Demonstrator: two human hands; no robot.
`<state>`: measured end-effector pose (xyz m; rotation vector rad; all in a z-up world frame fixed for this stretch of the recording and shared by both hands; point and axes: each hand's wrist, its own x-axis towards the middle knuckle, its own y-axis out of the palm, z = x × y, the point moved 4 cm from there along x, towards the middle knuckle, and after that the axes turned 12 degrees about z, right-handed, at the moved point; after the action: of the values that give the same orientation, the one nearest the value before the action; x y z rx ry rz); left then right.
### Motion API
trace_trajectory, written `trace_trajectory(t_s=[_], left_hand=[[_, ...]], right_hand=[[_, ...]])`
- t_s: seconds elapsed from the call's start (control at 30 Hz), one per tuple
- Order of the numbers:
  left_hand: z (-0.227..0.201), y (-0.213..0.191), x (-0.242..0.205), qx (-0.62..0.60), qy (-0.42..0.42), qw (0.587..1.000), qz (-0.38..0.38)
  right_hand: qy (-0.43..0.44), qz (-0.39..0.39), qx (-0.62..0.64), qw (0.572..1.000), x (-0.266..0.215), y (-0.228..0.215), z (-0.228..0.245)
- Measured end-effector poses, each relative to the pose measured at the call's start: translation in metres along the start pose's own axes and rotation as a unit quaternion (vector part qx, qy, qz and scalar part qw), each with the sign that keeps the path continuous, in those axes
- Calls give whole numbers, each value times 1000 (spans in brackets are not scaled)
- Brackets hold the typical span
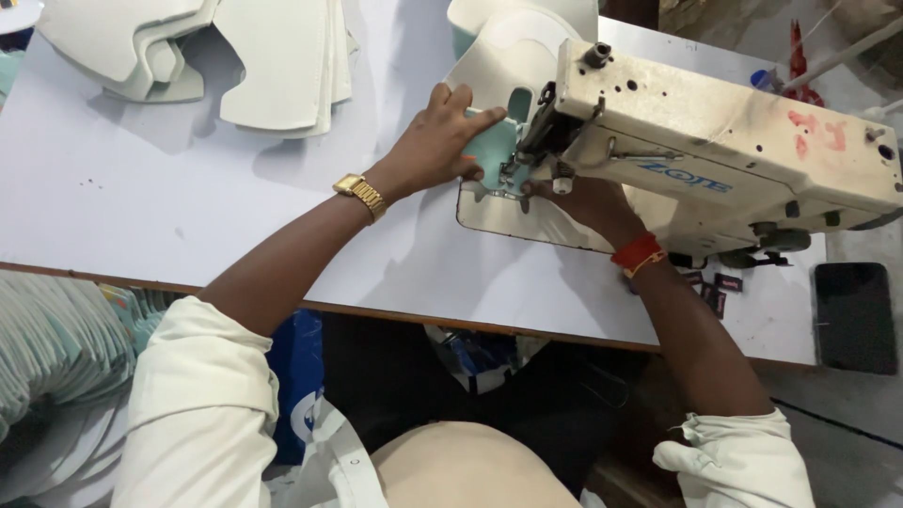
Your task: The person operates a sewing machine to stitch light blue and white fabric pieces. They repeatedly pick up a pair of pieces, align them under the presser foot, sew along the edge, and place the finished item aside. The process is repeated continuously throughout the clip.
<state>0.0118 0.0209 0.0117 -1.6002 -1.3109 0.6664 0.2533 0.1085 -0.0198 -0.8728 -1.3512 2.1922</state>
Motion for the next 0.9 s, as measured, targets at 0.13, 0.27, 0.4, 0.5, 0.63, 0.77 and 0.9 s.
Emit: trace_trajectory(t_s=[0.13,0.27,0.4,0.5,0.63,0.77,0.9], left_hand=[[6,0,6,9,-1,1000,-19],[7,-2,12,-1,-3,1000,-7],[5,-4,15,-2,-12,1000,6],[9,-1,18,-5,-18,1000,15],[5,-8,14,20,-17,1000,1],[39,-40,-5,51,-16,995,-83],[211,-72,-34,140,-132,930,-312]], right_hand=[[-8,-5,-28,1000,7,6,-11],[-39,-15,14,999,13,10,-22],[-29,22,78,996,20,13,-31],[-31,62,144,987,33,25,-53],[36,64,94,993,2,33,-32],[4,-156,-28,987,-41,32,16],[-28,-250,-30,967,-107,32,78]])
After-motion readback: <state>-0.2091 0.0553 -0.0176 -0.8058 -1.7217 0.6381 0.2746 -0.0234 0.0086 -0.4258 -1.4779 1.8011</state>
